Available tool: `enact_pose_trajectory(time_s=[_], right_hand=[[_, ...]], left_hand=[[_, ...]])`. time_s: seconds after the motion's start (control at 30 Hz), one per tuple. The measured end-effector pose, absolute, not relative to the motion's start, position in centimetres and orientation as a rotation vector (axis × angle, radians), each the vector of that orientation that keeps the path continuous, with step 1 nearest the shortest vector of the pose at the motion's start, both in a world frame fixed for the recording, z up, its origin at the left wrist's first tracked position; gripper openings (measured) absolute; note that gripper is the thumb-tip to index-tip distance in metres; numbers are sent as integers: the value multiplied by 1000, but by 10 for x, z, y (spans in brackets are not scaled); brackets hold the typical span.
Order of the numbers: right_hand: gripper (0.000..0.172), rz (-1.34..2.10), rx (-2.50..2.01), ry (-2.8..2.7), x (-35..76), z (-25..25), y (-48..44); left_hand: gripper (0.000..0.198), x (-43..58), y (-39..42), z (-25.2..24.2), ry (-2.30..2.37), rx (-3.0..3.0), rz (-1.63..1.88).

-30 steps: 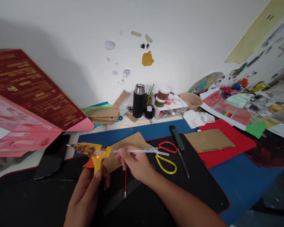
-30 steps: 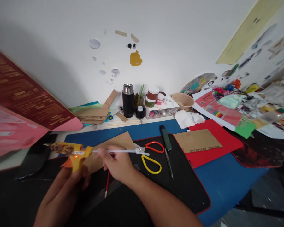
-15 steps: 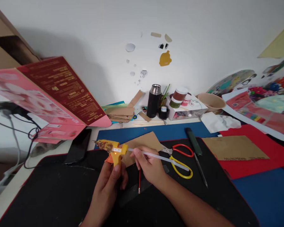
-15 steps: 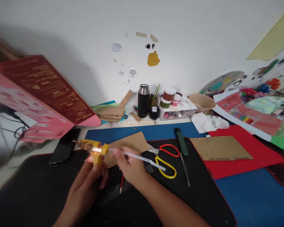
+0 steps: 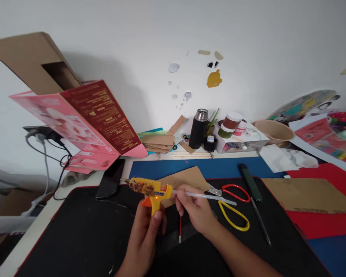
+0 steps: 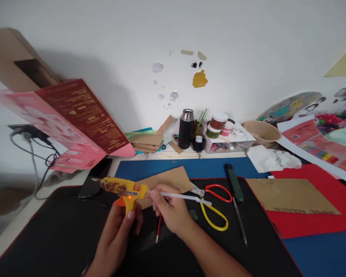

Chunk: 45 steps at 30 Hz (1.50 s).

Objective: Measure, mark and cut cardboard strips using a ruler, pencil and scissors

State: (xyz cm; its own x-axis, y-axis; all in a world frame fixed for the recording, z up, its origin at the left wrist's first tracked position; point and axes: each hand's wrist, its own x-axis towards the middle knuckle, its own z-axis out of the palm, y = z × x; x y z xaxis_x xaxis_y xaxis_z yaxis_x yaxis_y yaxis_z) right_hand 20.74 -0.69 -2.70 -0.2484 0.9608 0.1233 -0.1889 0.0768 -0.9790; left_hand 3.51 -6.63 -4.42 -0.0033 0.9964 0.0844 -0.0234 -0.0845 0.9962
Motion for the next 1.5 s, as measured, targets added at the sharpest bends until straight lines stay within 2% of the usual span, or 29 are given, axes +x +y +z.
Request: enact_pose_trajectory(time_s=[0.17, 0.53, 0.97, 1.5], right_hand=[[52, 1395, -838, -1216, 209, -24, -7], [60, 1373, -992, -1104, 201, -24, -6], [63, 1354, -1054, -1068, 196, -30, -3], [59, 1332, -1037, -1123, 193, -32, -3]], left_hand=[[32, 35, -65, -42, 1128, 1188, 1325], [35, 39, -62, -34, 1179, 1175, 1340], [45, 39, -59, -34, 1303, 1269, 1280], [44, 38, -55, -39, 1244, 1283, 1297]])
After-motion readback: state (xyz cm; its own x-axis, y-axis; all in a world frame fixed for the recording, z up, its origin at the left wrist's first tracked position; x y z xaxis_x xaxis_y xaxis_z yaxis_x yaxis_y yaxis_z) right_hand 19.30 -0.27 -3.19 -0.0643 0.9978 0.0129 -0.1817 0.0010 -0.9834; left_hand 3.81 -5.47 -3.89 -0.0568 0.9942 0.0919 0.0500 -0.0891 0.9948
